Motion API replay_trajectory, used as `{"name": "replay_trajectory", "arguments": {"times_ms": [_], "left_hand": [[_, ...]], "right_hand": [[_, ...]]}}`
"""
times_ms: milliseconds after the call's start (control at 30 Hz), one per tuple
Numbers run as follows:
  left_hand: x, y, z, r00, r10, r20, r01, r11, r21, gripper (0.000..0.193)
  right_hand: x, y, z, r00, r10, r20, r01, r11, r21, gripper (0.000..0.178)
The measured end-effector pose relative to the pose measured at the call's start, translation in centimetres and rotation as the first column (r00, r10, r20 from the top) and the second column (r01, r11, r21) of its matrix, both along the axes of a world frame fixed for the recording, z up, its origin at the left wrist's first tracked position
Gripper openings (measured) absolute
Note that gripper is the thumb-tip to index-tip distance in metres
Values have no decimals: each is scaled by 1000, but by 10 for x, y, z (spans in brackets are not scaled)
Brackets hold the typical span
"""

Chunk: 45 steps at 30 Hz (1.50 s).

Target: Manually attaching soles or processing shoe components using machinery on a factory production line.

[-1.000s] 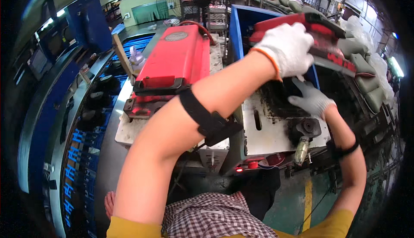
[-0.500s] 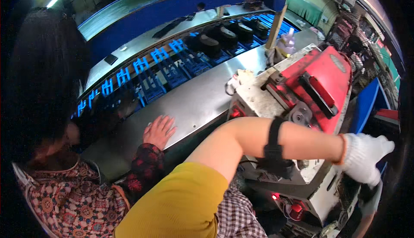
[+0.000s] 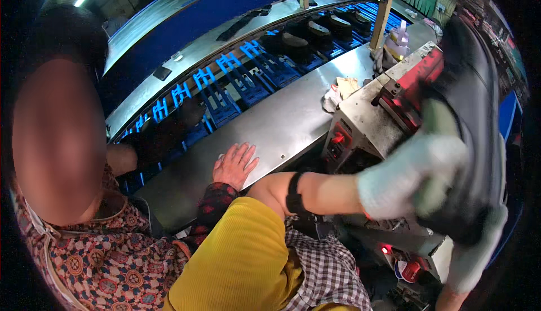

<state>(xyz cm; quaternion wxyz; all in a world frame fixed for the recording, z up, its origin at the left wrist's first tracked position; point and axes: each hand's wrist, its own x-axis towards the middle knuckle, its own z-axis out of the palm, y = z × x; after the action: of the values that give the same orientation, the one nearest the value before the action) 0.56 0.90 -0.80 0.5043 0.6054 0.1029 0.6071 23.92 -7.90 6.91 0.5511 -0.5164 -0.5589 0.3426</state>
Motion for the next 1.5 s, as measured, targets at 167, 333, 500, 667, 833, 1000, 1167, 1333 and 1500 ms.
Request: {"name": "replay_trajectory", "arguments": {"times_ms": [167,333,500,667,833,1000,1167,1333,1500], "left_hand": [[-85,-5,62,736,-78,672,519,703,-487,88],[-170,99,-1,882,380,279,-74,696,-715,27],[-267,188,-87,802,588,-105,-356,330,-874,31],[-378,211,-137,544,642,-540,-790,175,-588,34],[-427,235,-163,248,633,-734,-953,24,-302,68],[-393,238,-153,248,492,-835,-951,-43,-307,86],[-338,229,-136,-201,531,-823,-979,-115,166,74],[-171,195,-60,234,868,-438,-821,418,389,54],[-38,144,0,563,736,-377,-343,623,703,38]], "right_hand": [[-80,15,38,807,354,474,-354,931,-92,111],[-61,15,4,797,-37,603,-163,948,274,47],[-18,14,-64,779,-205,593,179,978,104,58],[-34,27,-118,861,-256,439,299,954,-31,50],[-32,27,-120,790,-264,553,222,964,144,49],[-36,26,-119,787,-293,542,278,954,111,45],[-36,34,-129,813,-308,494,256,951,172,45],[-33,25,-112,844,-251,474,213,968,133,42],[1,-7,-99,846,-528,70,294,572,765,53]]}}
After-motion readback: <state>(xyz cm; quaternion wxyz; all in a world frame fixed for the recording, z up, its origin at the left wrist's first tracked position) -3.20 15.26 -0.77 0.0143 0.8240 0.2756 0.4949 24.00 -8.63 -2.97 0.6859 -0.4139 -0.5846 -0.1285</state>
